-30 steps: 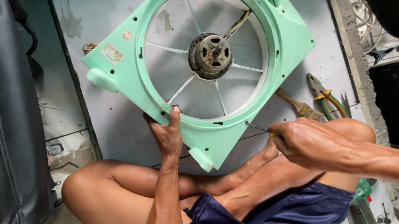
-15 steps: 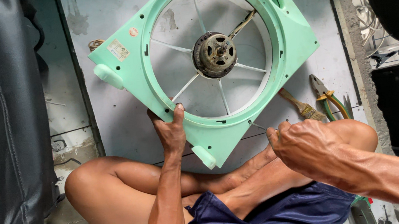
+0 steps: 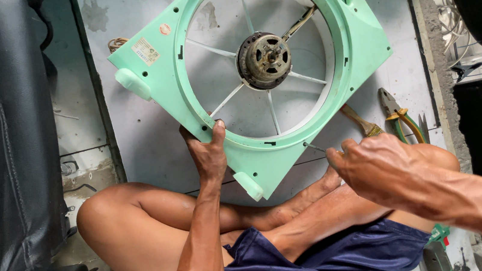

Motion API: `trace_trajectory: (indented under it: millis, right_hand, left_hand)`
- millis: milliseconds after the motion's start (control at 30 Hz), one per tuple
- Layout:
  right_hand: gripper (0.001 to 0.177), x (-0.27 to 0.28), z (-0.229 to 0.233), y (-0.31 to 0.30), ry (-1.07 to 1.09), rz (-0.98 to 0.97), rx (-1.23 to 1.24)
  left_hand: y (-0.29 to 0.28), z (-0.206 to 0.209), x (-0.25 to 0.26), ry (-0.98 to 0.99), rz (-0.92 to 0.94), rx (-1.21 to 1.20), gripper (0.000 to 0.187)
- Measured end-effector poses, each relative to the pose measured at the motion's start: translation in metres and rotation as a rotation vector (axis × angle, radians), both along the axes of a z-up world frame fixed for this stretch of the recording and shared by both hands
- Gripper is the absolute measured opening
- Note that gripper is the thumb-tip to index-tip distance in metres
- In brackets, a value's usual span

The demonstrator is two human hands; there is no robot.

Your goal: The person sits on the floor and uses a screwdriver to tighten screws on the back casing of a ceiling fan motor assembly. They rotate the fan housing to access different screw locations and continue tightening until the end of the clip.

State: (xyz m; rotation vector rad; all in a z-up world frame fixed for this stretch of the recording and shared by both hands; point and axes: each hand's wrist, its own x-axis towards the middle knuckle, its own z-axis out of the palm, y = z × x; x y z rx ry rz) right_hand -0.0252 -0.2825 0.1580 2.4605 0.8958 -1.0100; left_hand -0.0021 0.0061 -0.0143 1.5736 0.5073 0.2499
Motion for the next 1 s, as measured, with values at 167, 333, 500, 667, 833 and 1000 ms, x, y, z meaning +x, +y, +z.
trace_trajectory:
  millis: [167,333,500,667,833,1000]
  right_hand:
    - [0.022,0.018,0.016,0.012,0.093,-0.39,0.058]
    - [0.022,0.011,0.026,0.015,0.111,-0.389,0.004]
    - [0.037,-0.012,0.025,-0.001,0.117,-0.37,0.0]
    - [0.072,-0.037,0.071,-0.027,-0.11,-0.302,0.274]
    - [0.046,-0.072,0.079,-0.056,-0.354,-0.451,0.728]
    - [0.03,-0.122,0.044,-0.051,-0.643,-1.003,0.914]
  left_hand:
    - [0.009,-0.029,-0.001,0.039,-0.078,-0.05,0.08]
    - [0.0,0.0,0.002,0.018,-0.036,-0.031,0.061]
    - [-0.001,0.012,0.001,0.011,-0.008,-0.006,0.046]
    - [-0.003,0.011,0.002,-0.015,-0.005,-0.1,0.052]
    - [0.002,0.005,0.002,-0.004,-0.015,-0.084,0.049]
    - [0.001,0.013,0.004,0.013,-0.025,-0.116,0.049]
